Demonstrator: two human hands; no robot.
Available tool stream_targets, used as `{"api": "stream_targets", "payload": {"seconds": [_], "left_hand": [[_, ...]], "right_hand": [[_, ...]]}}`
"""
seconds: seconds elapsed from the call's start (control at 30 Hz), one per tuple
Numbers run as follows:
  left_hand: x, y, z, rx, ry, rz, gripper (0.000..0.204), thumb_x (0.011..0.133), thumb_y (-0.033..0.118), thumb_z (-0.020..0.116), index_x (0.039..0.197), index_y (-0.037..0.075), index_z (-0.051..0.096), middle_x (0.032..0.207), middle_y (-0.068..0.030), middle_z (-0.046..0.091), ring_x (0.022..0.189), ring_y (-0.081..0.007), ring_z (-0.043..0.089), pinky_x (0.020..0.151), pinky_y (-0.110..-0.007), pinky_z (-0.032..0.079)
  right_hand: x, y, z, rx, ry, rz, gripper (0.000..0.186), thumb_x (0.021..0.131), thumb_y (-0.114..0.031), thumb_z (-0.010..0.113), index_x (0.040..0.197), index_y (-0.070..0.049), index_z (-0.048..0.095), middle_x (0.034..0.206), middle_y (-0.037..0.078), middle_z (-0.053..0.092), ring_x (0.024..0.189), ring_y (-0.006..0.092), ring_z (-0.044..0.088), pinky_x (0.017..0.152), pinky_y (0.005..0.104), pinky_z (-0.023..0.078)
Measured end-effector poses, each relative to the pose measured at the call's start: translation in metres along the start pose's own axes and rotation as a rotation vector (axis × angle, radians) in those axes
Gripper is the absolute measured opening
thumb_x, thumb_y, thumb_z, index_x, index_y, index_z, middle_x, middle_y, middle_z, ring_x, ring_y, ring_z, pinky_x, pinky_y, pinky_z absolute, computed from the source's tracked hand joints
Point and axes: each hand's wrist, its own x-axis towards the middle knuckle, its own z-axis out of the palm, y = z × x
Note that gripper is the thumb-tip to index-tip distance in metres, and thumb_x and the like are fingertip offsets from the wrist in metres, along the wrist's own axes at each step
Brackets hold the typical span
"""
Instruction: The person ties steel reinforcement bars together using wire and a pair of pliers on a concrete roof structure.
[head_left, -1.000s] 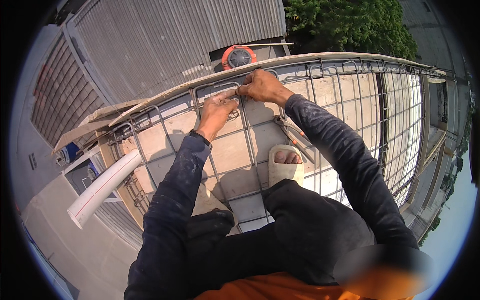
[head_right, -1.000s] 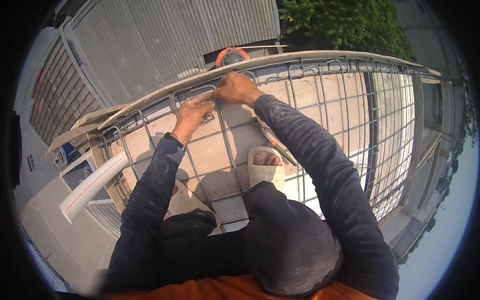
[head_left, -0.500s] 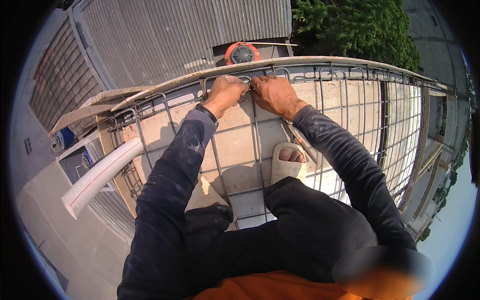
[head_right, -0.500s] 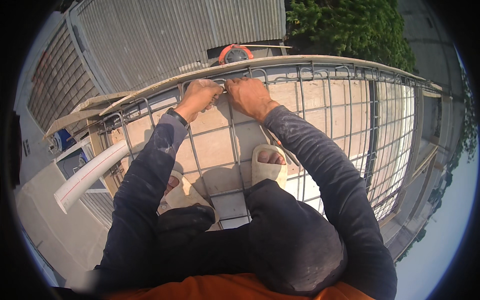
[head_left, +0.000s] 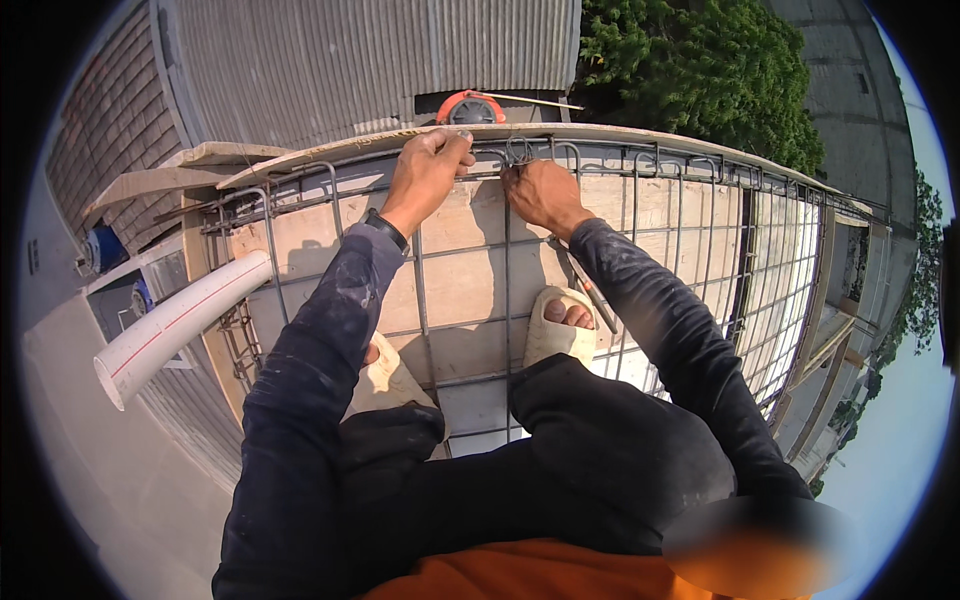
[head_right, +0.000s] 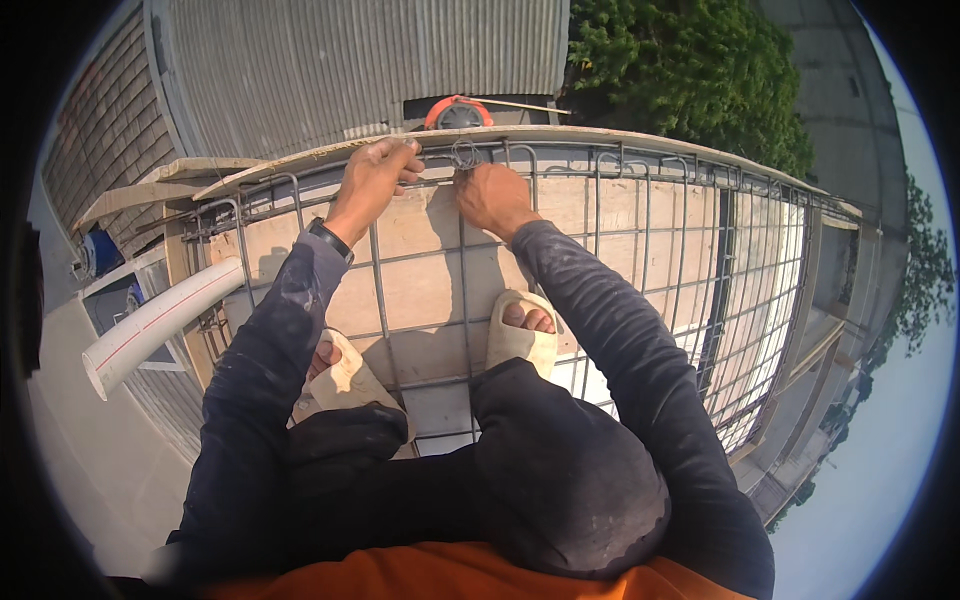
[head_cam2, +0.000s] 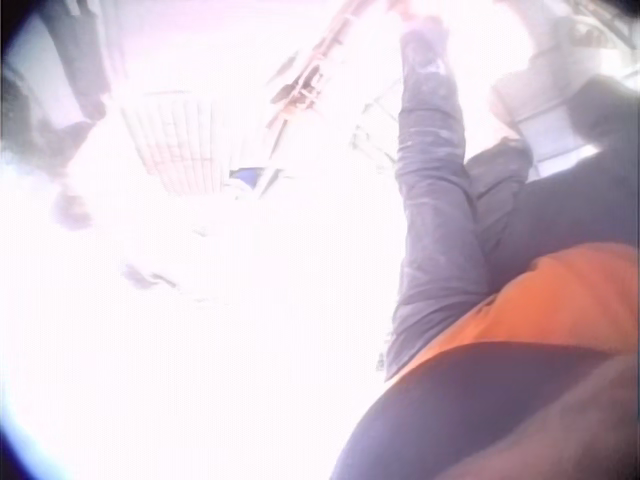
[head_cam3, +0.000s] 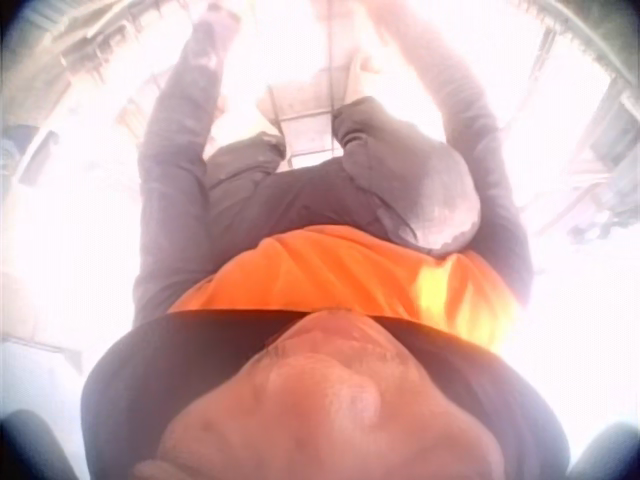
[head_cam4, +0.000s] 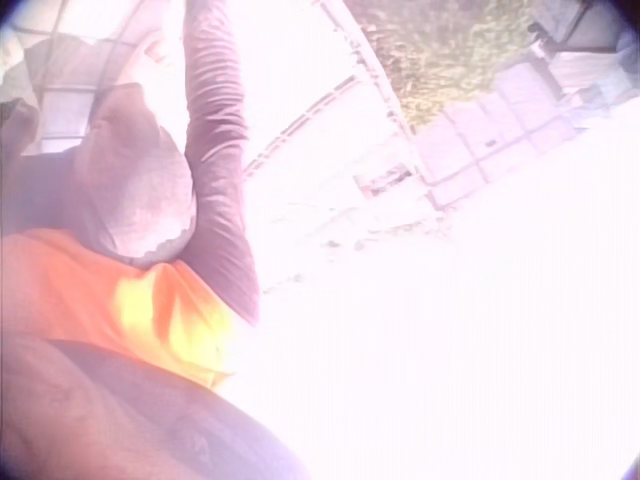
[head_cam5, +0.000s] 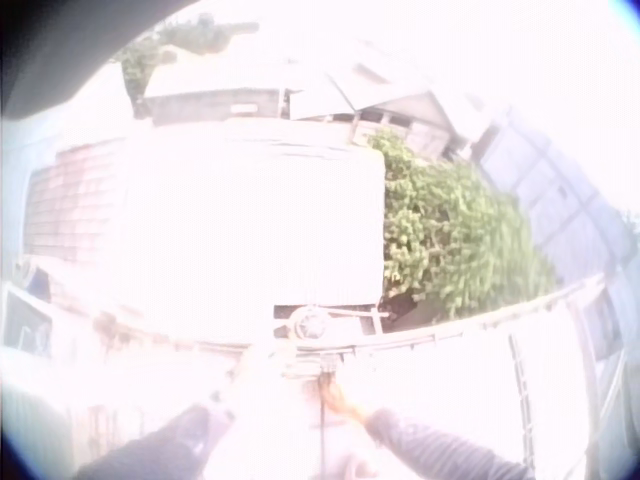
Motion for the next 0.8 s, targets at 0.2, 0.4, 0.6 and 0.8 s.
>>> {"api": "stream_targets", "payload": {"seconds": [0.2,0.4,0.6,0.8], "left_hand": [[-0.008,-0.032,0.011,0.06,0.062,0.146,0.035,0.101,0.029,0.064,0.112,-0.002,0.075,0.095,-0.0105,0.079,0.089,-0.0206,0.074,0.083,-0.034,0.056],[-0.014,-0.051,0.021,0.121,-0.053,0.077,0.038,0.097,0.026,0.064,0.121,-0.003,0.074,0.095,-0.0095,0.078,0.088,-0.0156,0.073,0.083,-0.031,0.055],[-0.015,-0.054,0.05,0.111,-0.037,0.051,0.033,0.098,0.026,0.062,0.119,0.006,0.077,0.106,-0.0192,0.079,0.1,-0.0342,0.076,0.092,-0.041,0.056],[-0.019,-0.056,0.06,0.126,0.053,0.072,0.031,0.097,0.022,0.062,0.12,0.007,0.076,0.108,-0.0182,0.079,0.102,-0.0346,0.076,0.092,-0.042,0.057]], "right_hand": [[-0.007,-0.012,0.019,1.151,0.005,0.663,0.032,0.102,-0.031,0.064,0.095,0.0,0.071,0.074,0.008,0.067,0.06,0.0183,0.06,0.055,0.0336,0.046],[-0.041,-0.005,-0.005,1.053,-0.134,0.519,0.036,0.104,-0.042,0.068,0.1,-0.006,0.073,0.077,0.003,0.066,0.059,0.0134,0.059,0.05,0.0302,0.043],[-0.167,0.094,0.009,-0.002,0.198,0.019,0.055,0.094,-0.048,0.079,0.116,0.001,0.073,0.102,0.02,0.072,0.095,0.0351,0.069,0.084,0.0456,0.056],[-0.218,0.104,0.02,0.049,0.036,0.397,0.063,0.088,-0.05,0.083,0.129,-0.004,0.07,0.119,0.02,0.071,0.113,0.0386,0.065,0.094,0.0475,0.054]]}}
